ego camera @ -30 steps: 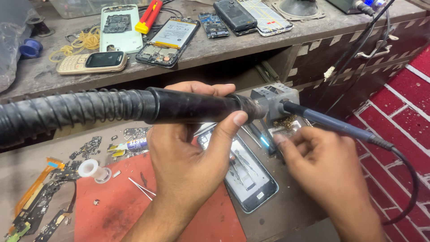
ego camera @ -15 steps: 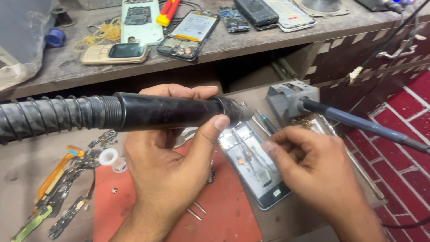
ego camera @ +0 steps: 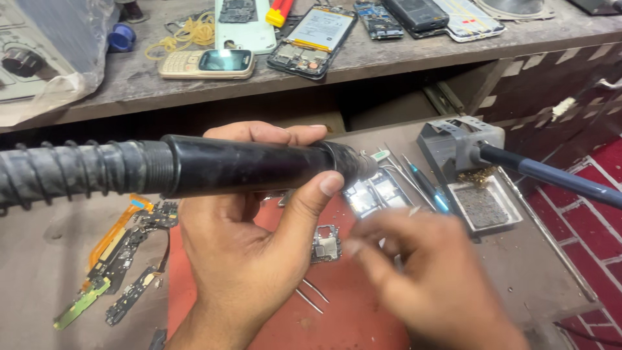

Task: The person uses a hot air gun to heat a small circuit board while simultaneously using tweezers to manipulate and reposition tiny electronic components. The operator carefully targets specific areas of the board with the heat source and adjusts the placement of the components with precision.

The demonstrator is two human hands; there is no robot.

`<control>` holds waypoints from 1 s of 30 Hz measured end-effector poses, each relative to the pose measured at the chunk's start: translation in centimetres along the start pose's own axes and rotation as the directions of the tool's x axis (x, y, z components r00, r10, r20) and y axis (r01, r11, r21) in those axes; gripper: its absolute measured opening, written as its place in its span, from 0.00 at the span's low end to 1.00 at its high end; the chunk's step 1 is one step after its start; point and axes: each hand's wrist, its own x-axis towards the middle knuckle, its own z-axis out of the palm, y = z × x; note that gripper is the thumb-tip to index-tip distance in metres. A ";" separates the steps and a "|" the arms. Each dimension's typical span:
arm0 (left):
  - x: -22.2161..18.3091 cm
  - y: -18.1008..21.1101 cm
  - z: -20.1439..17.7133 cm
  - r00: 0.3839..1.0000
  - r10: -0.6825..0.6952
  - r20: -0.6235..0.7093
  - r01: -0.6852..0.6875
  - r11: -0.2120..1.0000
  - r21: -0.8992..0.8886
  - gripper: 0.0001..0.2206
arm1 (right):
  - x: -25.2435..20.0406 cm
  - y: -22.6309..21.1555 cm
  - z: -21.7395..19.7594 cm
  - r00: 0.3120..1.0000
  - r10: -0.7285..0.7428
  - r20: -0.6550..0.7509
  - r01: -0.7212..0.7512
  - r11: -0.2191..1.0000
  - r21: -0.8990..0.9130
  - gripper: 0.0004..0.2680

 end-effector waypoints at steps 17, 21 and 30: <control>-0.6 -0.4 -3.1 1.000 0.030 -0.001 -0.030 0.999 0.013 0.18 | -0.5 -2.4 6.3 0.977 -0.024 0.211 0.069 0.975 -0.210 0.08; -0.3 0.1 -3.2 0.999 0.035 -0.014 -0.035 0.999 0.012 0.18 | -0.5 -2.2 6.3 0.975 -0.019 0.220 0.074 0.967 -0.242 0.05; 0.4 1.0 -3.0 0.996 0.065 -0.056 -0.062 0.996 0.058 0.19 | -1.4 -0.6 7.6 0.946 -0.070 0.316 0.164 0.946 -0.280 0.06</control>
